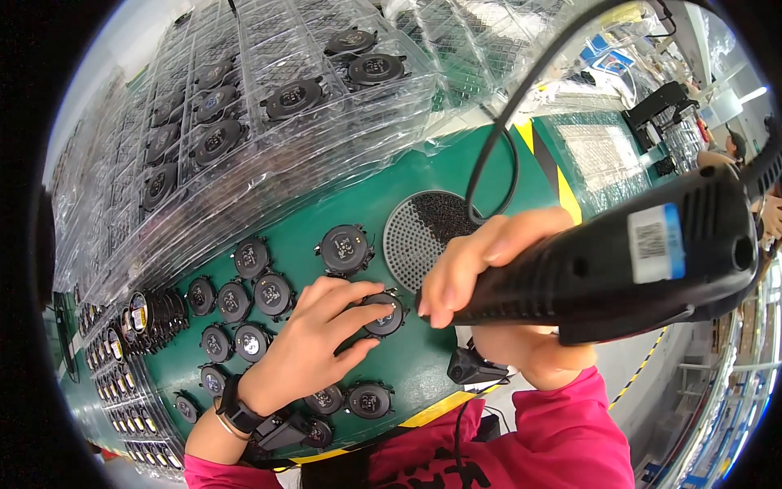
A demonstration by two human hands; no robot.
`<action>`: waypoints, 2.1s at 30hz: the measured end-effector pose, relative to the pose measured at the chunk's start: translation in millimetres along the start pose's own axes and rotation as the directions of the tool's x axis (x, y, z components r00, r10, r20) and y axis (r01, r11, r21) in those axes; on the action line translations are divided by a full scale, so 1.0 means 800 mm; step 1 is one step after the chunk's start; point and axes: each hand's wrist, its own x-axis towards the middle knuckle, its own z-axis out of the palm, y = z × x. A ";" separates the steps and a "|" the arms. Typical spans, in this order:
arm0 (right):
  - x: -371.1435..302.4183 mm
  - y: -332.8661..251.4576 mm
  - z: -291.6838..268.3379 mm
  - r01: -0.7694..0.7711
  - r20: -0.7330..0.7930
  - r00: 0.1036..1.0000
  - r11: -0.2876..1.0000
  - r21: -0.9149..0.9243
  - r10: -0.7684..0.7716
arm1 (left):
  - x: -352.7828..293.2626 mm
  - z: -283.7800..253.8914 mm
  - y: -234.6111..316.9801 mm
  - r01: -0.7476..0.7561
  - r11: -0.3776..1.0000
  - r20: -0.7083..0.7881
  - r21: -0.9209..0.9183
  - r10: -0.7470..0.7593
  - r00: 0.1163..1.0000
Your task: The person picks up a watch from a tray, places it on the table, and uses a power screwdriver to drive screws into the back. After finishing, the person sets the watch aside and repeats the process with another watch.
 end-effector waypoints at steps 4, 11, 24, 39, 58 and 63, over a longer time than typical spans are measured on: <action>-0.002 0.001 0.004 -0.089 0.050 0.995 0.995 -0.047 0.091 | -0.002 0.000 -0.001 0.005 1.000 0.003 -0.002 -0.005 1.000; -0.006 0.002 0.006 -0.108 0.087 0.990 0.992 -0.065 0.114 | -0.001 0.000 -0.001 0.000 1.000 -0.003 -0.006 0.000 1.000; -0.009 0.009 0.010 -0.055 0.174 0.982 0.994 -0.099 0.072 | -0.003 0.001 -0.001 0.002 1.000 -0.024 -0.019 -0.002 1.000; 0.001 0.016 -0.009 -0.118 0.091 0.989 0.993 -0.002 0.118 | -0.003 0.004 -0.003 0.019 0.999 -0.023 -0.051 -0.020 1.000; 0.000 0.033 -0.005 -0.270 -0.125 0.959 0.952 -0.146 0.253 | 0.041 -0.052 0.003 0.223 0.963 -0.186 0.152 -0.193 0.963; -0.004 0.036 -0.004 -0.251 -0.095 0.965 0.966 -0.065 0.245 | 0.058 -0.050 0.010 0.135 0.973 -0.144 0.185 -0.109 0.983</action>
